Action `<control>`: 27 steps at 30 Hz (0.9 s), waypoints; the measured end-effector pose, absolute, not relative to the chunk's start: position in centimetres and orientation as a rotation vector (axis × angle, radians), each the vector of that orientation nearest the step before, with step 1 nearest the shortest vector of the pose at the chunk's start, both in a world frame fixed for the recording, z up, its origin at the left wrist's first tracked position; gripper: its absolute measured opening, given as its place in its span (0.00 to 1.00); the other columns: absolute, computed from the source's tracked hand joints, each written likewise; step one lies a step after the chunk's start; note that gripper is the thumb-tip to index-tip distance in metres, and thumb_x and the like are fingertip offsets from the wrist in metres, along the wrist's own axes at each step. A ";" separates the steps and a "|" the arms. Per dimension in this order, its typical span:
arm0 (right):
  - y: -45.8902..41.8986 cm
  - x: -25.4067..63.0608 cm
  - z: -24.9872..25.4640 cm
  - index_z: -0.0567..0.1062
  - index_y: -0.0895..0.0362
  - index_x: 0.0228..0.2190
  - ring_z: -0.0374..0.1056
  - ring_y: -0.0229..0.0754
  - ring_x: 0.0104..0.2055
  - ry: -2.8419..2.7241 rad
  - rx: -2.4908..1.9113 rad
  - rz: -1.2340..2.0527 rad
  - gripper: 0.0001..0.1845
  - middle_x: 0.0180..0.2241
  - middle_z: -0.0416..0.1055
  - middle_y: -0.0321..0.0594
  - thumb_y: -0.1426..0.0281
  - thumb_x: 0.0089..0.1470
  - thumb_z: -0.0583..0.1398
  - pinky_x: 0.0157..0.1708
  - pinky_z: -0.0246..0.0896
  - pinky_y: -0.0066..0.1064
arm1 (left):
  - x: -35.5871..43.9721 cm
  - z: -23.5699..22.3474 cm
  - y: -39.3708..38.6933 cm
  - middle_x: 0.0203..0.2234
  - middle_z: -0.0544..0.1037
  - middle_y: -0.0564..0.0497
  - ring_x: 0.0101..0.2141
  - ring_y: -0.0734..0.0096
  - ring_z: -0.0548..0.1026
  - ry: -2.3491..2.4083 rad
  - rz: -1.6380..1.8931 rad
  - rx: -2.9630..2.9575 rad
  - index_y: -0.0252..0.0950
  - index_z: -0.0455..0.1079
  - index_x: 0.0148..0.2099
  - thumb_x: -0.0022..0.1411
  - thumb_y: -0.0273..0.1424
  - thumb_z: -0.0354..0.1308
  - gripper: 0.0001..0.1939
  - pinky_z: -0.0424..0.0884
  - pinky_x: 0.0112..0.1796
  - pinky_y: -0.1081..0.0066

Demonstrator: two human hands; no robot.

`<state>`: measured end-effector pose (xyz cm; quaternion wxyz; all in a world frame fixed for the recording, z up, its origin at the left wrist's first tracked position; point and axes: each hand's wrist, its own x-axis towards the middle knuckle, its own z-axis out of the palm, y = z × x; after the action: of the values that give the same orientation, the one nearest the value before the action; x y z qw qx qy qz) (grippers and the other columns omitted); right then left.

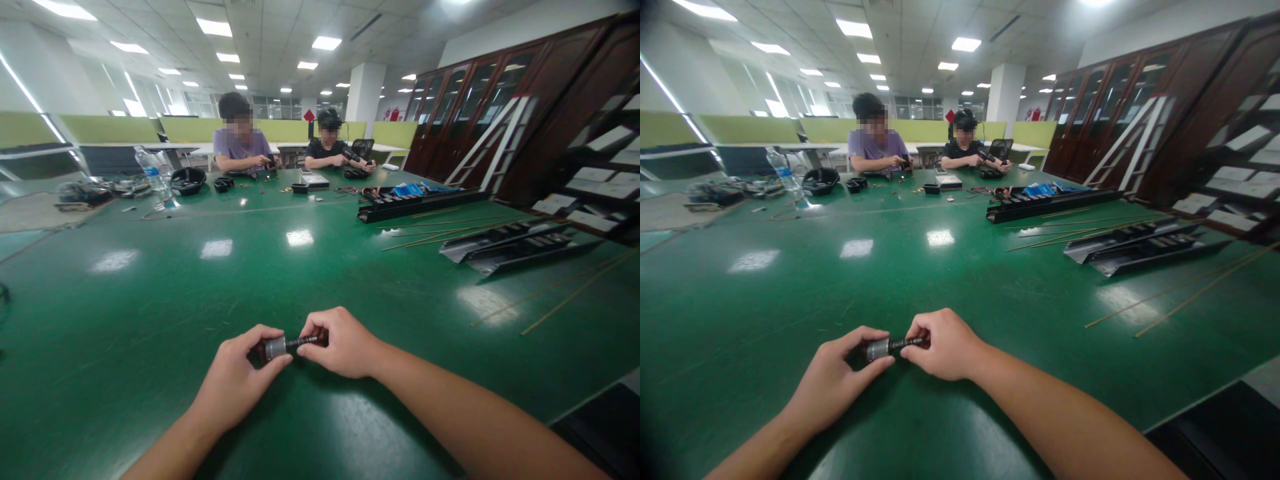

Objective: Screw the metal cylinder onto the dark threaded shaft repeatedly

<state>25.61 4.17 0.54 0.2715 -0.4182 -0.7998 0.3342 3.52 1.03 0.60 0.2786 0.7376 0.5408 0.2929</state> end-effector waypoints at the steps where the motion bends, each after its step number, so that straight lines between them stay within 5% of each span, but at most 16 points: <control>1: 4.2 25.6 0.5 0.77 0.58 0.31 0.67 0.35 0.25 -2.153 -1.124 0.899 0.07 0.25 0.74 0.35 0.67 0.50 0.65 0.26 0.57 0.25 | 3.5 0.6 1.0 0.36 0.80 0.54 0.36 0.66 0.78 1.452 0.785 1.979 0.42 0.74 0.46 0.59 0.40 0.63 0.14 0.70 0.40 0.68; 27: 4.3 25.7 0.4 0.77 0.58 0.30 0.69 0.35 0.25 -2.102 -1.140 0.928 0.06 0.23 0.73 0.35 0.68 0.49 0.65 0.26 0.60 0.25 | 3.2 0.4 1.2 0.35 0.79 0.57 0.36 0.68 0.77 1.462 0.810 1.999 0.44 0.73 0.46 0.59 0.39 0.63 0.12 0.69 0.40 0.69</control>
<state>25.68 4.29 0.43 0.2841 -0.4262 -0.7858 0.3467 3.22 1.18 0.45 0.2646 0.7398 0.5412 0.2997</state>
